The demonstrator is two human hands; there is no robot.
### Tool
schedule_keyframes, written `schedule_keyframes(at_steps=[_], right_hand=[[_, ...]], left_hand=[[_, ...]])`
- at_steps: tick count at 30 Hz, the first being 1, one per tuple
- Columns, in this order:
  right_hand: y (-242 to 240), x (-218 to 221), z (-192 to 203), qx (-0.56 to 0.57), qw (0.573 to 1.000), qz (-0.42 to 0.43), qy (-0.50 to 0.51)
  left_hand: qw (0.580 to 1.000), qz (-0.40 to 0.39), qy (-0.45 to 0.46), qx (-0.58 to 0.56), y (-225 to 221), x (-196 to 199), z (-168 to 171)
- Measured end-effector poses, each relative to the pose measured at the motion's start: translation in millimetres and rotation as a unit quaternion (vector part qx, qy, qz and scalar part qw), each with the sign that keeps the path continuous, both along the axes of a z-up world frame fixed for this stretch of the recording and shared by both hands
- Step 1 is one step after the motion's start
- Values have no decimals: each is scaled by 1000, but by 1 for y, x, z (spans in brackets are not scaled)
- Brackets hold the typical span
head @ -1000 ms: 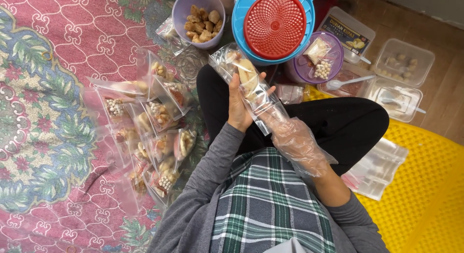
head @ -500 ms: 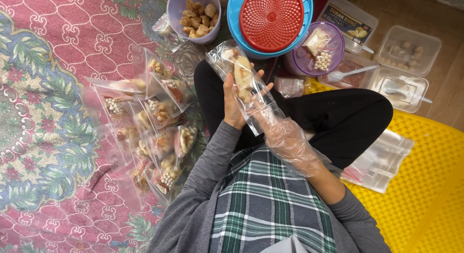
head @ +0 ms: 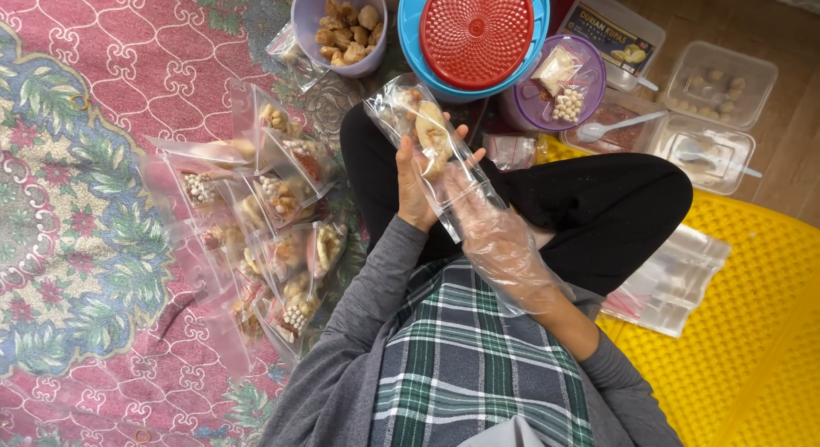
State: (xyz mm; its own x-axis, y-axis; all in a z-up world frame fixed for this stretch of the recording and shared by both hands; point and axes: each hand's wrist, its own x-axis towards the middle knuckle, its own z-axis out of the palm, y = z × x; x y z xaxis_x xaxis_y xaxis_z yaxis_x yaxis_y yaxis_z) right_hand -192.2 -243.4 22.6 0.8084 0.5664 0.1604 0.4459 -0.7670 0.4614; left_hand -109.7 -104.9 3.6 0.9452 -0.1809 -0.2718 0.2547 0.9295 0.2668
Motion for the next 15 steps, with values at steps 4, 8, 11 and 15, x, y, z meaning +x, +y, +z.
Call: schedule_keyframes(at_steps=[4, 8, 11, 15], right_hand=[[34, 7, -77, -146, 981, -100, -79], [67, 23, -151, -354, 884, -239, -189], [48, 14, -47, -385, 871, -185, -243], [50, 0, 2, -293, 908, -168, -247]], left_hand=[[1000, -9, 9, -24, 1, -2, 4], [999, -4, -2, -35, 2, -2, 15], [999, -3, -5, -45, 3, -1, 20], [999, 4, -22, -44, 2, 2, 14]])
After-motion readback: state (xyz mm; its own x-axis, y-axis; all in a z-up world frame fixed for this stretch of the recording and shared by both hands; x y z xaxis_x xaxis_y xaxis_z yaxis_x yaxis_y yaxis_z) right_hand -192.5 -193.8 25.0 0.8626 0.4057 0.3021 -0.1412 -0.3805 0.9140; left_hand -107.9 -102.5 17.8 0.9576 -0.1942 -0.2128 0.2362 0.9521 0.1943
